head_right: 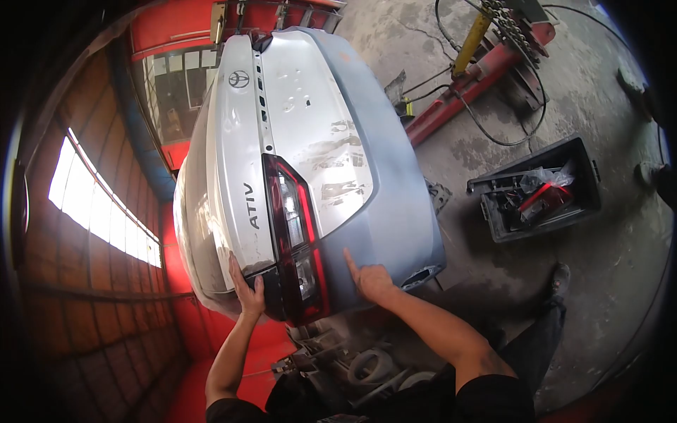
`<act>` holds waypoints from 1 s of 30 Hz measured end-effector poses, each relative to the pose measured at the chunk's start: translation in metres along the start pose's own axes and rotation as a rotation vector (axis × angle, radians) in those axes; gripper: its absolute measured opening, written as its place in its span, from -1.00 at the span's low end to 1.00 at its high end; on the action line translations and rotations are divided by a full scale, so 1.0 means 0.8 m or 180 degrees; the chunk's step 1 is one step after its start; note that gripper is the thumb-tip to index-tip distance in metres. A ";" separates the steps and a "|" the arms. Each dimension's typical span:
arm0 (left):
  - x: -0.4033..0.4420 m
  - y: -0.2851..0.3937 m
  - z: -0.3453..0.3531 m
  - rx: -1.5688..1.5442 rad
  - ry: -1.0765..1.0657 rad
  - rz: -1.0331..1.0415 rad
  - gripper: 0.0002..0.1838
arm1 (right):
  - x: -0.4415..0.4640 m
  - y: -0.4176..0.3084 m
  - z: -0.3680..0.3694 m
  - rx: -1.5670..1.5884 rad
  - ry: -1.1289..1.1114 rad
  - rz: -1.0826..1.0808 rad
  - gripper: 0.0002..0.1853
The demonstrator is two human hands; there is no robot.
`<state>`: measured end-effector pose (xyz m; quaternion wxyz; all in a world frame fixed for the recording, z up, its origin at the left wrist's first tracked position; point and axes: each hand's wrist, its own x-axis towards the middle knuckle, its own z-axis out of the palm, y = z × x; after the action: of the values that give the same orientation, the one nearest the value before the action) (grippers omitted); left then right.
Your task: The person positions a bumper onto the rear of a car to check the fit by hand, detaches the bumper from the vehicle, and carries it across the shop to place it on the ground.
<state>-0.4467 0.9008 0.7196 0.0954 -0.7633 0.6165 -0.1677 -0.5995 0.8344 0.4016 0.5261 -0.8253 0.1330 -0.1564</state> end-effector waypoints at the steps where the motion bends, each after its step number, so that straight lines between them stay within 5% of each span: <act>1: 0.001 0.000 0.000 -0.0001 0.0016 0.0030 -0.12 | 0.000 0.000 0.003 0.0006 0.0057 0.0018 0.00; 30: -0.003 0.001 0.009 -0.0188 0.0195 0.0046 -0.17 | 0.004 -0.033 0.013 0.0468 0.0325 0.0041 0.02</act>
<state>-0.4455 0.9026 0.7121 0.0551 -0.7558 0.6293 -0.1721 -0.5908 0.8524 0.4221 0.5787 -0.7745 0.1531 -0.2043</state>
